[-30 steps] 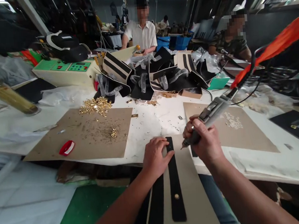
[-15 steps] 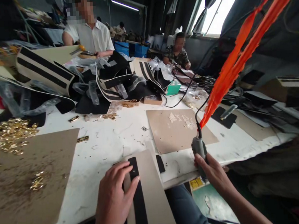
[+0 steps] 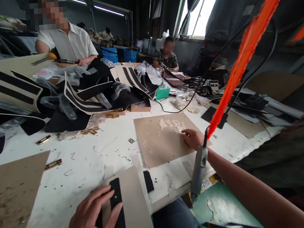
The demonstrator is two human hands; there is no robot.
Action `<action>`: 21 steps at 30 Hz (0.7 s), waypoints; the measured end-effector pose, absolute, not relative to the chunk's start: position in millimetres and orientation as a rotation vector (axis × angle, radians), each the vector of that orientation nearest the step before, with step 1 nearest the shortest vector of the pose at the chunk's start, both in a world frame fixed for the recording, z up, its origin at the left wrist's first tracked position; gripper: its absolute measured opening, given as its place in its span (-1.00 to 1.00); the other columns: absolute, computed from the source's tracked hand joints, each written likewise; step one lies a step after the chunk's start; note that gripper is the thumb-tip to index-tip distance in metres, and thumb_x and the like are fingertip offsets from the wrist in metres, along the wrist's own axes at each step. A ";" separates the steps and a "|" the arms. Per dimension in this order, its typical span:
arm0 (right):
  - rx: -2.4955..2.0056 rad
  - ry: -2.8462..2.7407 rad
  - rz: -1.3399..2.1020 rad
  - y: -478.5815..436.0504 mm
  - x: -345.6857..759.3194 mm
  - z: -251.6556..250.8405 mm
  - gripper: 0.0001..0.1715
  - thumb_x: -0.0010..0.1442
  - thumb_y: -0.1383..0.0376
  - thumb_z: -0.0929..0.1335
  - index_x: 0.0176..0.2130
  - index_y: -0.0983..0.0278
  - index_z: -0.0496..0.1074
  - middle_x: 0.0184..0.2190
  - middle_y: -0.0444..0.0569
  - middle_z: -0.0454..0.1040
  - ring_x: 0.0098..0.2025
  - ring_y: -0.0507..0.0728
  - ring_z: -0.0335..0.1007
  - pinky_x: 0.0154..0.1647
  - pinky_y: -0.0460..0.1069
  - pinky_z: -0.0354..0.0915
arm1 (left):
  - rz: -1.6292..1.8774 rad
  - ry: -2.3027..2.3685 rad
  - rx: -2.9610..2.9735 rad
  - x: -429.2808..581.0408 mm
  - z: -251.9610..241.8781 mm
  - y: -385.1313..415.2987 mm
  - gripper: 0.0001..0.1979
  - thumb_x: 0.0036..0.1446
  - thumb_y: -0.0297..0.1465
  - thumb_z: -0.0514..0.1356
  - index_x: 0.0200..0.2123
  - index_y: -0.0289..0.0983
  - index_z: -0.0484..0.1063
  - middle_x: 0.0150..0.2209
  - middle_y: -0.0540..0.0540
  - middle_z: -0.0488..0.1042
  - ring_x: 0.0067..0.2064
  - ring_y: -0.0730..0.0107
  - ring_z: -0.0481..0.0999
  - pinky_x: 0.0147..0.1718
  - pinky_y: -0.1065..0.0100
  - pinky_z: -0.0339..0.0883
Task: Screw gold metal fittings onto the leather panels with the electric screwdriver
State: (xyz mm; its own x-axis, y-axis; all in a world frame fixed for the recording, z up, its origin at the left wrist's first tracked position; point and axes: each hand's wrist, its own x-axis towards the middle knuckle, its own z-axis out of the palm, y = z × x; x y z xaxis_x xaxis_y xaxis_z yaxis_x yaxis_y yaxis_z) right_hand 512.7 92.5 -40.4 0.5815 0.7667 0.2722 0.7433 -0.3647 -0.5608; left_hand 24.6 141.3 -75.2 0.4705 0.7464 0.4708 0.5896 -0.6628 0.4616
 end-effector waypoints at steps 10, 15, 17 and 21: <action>-2.209 -1.375 0.078 93.9 509.2 -34.5 -0.67 0.31 0.19 0.33 -0.18 0.25 0.67 -0.17 0.09 0.64 -0.17 0.20 0.54 -0.07 0.04 0.37 | 0.967 1.190 2.462 24.8 -78.7 141.6 -0.67 0.30 -0.01 0.25 0.02 0.00 0.51 0.10 -0.07 0.58 0.10 -0.08 0.57 0.08 -0.13 0.44; -2.249 -1.393 0.223 87.0 516.0 -29.0 -0.73 0.24 0.20 0.39 -0.19 0.23 0.69 -0.22 0.00 0.69 -0.19 0.20 0.59 -0.14 0.01 0.38 | 0.958 1.185 2.454 26.7 -73.8 140.3 -0.67 0.31 0.01 0.24 0.01 0.00 0.51 0.10 -0.07 0.58 0.10 -0.06 0.57 0.07 -0.11 0.44; -2.272 -1.406 0.284 87.8 518.6 -23.7 -0.74 0.21 0.20 0.40 -0.20 0.23 0.70 -0.29 -0.04 0.69 -0.26 0.18 0.59 -0.22 -0.01 0.37 | 0.963 1.182 2.453 27.7 -70.3 139.3 -0.66 0.31 0.01 0.23 0.01 -0.01 0.52 0.09 -0.07 0.58 0.09 -0.05 0.57 0.07 -0.10 0.44; -2.309 -1.485 0.295 94.6 520.7 -15.8 -0.76 0.18 0.24 0.40 -0.28 0.24 0.70 -0.36 -0.04 0.68 -0.32 0.16 0.56 -0.28 -0.01 0.31 | 1.003 1.179 2.452 29.3 -64.4 136.6 -0.67 0.32 0.01 0.24 -0.01 -0.03 0.53 0.07 -0.07 0.60 0.08 -0.01 0.58 0.07 -0.07 0.45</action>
